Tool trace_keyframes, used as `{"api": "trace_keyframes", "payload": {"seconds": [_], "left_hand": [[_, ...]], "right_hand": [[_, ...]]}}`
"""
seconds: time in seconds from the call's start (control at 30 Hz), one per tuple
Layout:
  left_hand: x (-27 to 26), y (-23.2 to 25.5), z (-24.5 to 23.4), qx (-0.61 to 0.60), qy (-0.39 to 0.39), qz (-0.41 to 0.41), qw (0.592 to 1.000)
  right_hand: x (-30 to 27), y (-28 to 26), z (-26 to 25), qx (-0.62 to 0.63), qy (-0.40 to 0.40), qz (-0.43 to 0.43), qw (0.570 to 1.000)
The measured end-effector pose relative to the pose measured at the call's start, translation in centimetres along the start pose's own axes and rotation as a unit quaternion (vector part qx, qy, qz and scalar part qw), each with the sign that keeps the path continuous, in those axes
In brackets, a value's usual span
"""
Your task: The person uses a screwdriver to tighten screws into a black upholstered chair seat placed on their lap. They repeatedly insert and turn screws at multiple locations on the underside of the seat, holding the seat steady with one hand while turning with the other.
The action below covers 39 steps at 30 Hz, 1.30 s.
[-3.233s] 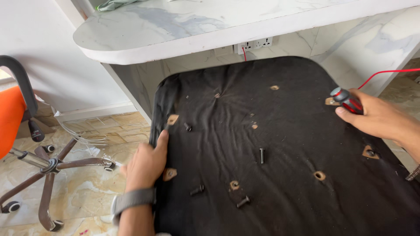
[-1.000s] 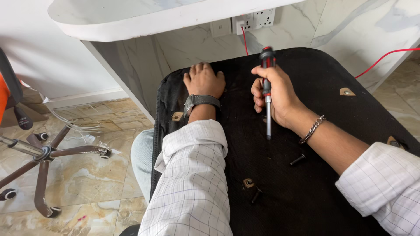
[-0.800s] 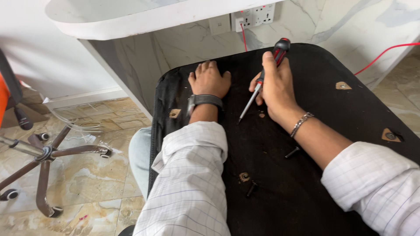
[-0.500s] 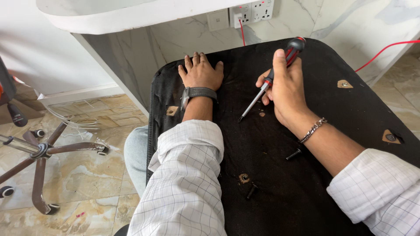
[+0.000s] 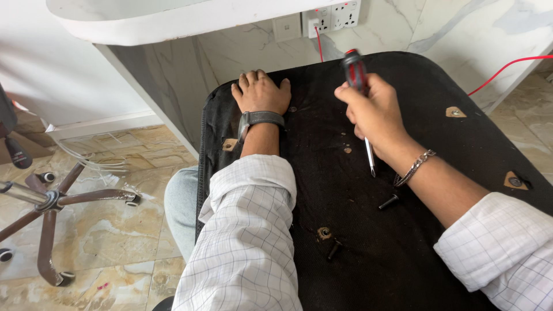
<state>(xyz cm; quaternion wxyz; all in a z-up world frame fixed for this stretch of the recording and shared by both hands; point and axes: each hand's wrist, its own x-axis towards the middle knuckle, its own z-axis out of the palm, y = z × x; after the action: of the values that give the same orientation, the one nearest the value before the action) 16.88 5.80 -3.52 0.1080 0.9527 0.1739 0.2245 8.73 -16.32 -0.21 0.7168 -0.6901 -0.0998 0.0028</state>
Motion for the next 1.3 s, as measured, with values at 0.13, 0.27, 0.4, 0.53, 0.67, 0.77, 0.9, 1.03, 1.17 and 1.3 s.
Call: {"api": "trace_keyframes", "payload": {"seconds": [0.13,0.27,0.4,0.53,0.67,0.77,0.9,1.03,1.17,1.3], "left_hand": [[0.2,-0.4,0.5,0.003,-0.004,-0.024,1.000],[0.6,-0.5,0.6,0.026,0.040,0.002,0.999],[0.2,-0.2,-1.6,-0.054,-0.018,-0.051,0.997],[-3.9,3.1,-3.5,-0.261,-0.081,-0.089,0.958],[-6.4,5.7,-4.6,-0.360,-0.083,-0.079,0.926],[-6.8,5.3,-5.9,-0.470,-0.020,-0.152,0.869],[-7.4,4.1,-7.6,-0.549,0.026,-0.267,0.792],[-7.5,3.6,-8.2,-0.552,0.021,-0.286,0.783],[-7.7,3.7,-8.0,-0.528,0.027,-0.273,0.804],[-8.0,3.7,-8.1,-0.522,0.009,-0.258,0.813]], "right_hand": [[-0.1,0.5,0.6,-0.174,0.010,-0.081,0.981],[0.2,1.5,1.2,-0.376,0.016,-0.298,0.877],[0.9,2.2,1.1,-0.392,-0.016,-0.241,0.888],[2.7,2.8,1.2,-0.198,0.010,-0.031,0.980],[5.0,4.2,0.3,-0.182,-0.052,-0.160,0.969],[7.0,5.3,0.3,-0.359,-0.039,-0.145,0.921],[9.7,5.7,1.1,-0.559,-0.068,-0.071,0.824],[11.2,5.6,2.0,-0.582,-0.082,-0.001,0.809],[12.4,5.0,2.1,-0.575,-0.080,0.025,0.813],[13.2,4.8,2.1,-0.577,-0.074,0.020,0.813]]}}
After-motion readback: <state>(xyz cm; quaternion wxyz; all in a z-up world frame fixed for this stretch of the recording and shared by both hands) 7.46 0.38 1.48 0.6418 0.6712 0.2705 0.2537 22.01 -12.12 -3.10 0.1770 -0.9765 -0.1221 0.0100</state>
